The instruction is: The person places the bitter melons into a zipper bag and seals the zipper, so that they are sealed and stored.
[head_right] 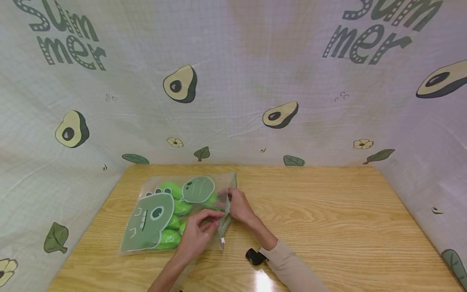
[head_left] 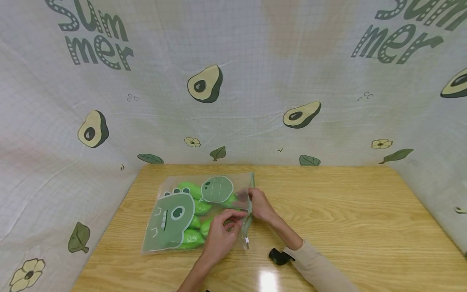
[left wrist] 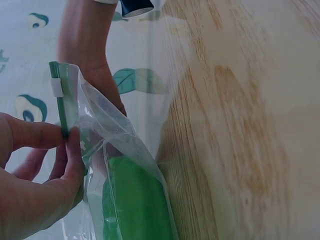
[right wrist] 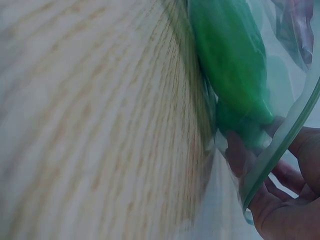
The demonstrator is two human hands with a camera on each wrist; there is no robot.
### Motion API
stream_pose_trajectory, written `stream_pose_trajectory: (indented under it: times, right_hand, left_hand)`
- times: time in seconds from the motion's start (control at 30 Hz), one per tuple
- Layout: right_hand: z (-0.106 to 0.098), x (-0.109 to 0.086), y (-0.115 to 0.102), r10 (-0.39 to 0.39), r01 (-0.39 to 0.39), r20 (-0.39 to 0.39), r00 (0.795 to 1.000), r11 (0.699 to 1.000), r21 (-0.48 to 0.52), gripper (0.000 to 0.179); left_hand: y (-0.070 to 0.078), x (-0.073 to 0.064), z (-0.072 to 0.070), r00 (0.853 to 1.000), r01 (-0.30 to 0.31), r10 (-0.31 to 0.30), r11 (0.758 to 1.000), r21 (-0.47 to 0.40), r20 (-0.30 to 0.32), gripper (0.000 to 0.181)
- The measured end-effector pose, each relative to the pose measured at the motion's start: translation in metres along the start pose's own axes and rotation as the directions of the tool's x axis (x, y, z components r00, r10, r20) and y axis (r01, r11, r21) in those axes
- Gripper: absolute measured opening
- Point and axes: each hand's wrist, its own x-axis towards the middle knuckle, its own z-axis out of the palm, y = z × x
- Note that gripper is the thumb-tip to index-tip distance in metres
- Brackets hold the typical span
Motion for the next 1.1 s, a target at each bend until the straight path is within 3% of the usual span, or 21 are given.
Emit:
stream_pose_trajectory:
  times: [0.2,0.63,1.1]
  right_hand:
    - [-0.003,-0.004,-0.002,0.029,-0.030,0.007,1.000,0.999,0.030,0.033]
    - [-0.014,-0.009,0.002,0.014,-0.015,0.004,1.000,0.997,0.071,0.024]
    - [-0.028,-0.019,0.003,0.007,-0.006,-0.067,0.998,1.000,0.006,0.014]
  left_hand:
    - [0.000,0.000,0.001,1.000,-0.001,0.001,1.000,0.010,-0.008,0.022]
    - [0.001,0.000,0.005,0.999,0.013,-0.010,0.998,0.057,-0.039,0.023]
    - [0.000,0.000,0.010,0.999,-0.001,0.003,0.999,0.052,-0.046,0.028]
